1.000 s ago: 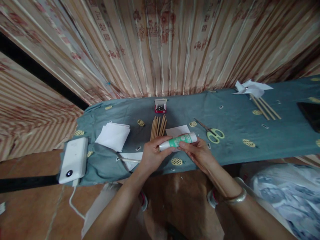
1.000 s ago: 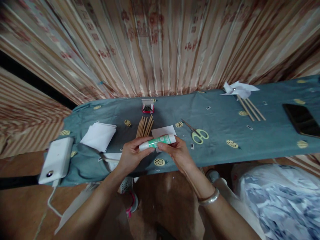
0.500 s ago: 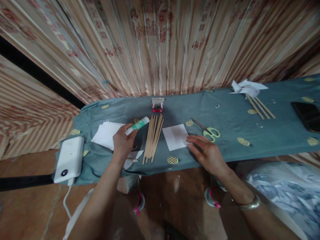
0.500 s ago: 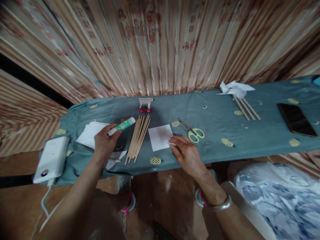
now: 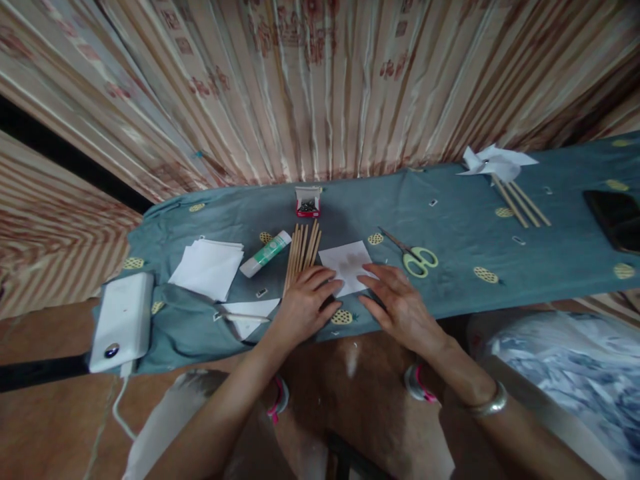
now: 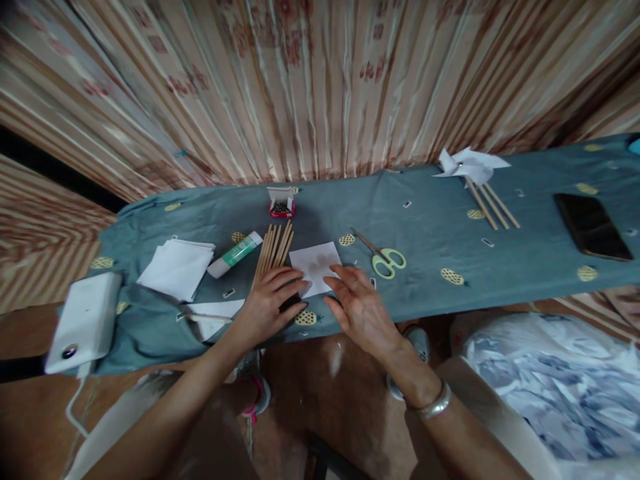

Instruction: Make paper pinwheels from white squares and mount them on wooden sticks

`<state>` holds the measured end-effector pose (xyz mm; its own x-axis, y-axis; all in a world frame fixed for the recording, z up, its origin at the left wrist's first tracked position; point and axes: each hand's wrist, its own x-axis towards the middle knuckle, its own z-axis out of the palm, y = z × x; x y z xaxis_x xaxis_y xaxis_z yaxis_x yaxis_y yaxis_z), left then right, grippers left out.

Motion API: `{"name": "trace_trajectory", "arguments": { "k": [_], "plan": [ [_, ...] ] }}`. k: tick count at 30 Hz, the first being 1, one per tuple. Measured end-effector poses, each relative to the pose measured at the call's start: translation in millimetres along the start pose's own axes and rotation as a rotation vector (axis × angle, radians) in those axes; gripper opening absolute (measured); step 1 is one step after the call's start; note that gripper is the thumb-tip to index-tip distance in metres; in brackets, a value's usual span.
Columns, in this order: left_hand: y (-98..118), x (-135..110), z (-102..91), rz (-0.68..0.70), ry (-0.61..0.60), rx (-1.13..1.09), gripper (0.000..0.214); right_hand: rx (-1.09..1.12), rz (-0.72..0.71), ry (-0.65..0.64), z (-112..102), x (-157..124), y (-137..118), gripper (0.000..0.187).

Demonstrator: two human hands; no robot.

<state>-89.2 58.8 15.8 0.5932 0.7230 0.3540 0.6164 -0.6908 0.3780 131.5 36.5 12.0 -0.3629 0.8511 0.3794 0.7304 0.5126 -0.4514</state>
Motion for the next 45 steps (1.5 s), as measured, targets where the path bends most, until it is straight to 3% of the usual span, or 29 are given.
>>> {"name": "trace_trajectory", "arguments": {
  "k": [7,13,22,25,30,35,45],
  "plan": [
    [-2.9,5.1,1.9,0.046,-0.015,0.077,0.018,-0.019,0.018,-0.006,-4.7,-0.7,2.8,0.032],
    [5.0,10.7,2.0,0.082,0.058,0.157,0.016,-0.045,-0.018,0.004,-4.4,-0.6,-2.9,0.033],
    [38.1,12.9,8.3,0.065,0.066,0.009,0.016,-0.138,-0.110,0.054,-7.1,-11.0,-17.6,0.016],
    [41.9,8.7,10.2,0.044,0.051,-0.051,0.015,-0.078,-0.084,0.054,-8.0,-21.4,-16.1,0.017],
    [33.8,3.8,12.0,0.054,-0.062,-0.086,0.038,0.044,-0.038,0.019,-6.0,-31.6,-7.8,0.019],
    [31.8,3.0,14.8,0.068,-0.088,-0.012,0.019,0.082,-0.037,0.032,-6.1,-32.7,-6.5,0.018],
    [41.9,2.5,15.6,0.115,-0.019,-0.047,0.013,0.197,0.115,0.030,-13.5,-34.1,-15.6,0.010]
  ]
}}
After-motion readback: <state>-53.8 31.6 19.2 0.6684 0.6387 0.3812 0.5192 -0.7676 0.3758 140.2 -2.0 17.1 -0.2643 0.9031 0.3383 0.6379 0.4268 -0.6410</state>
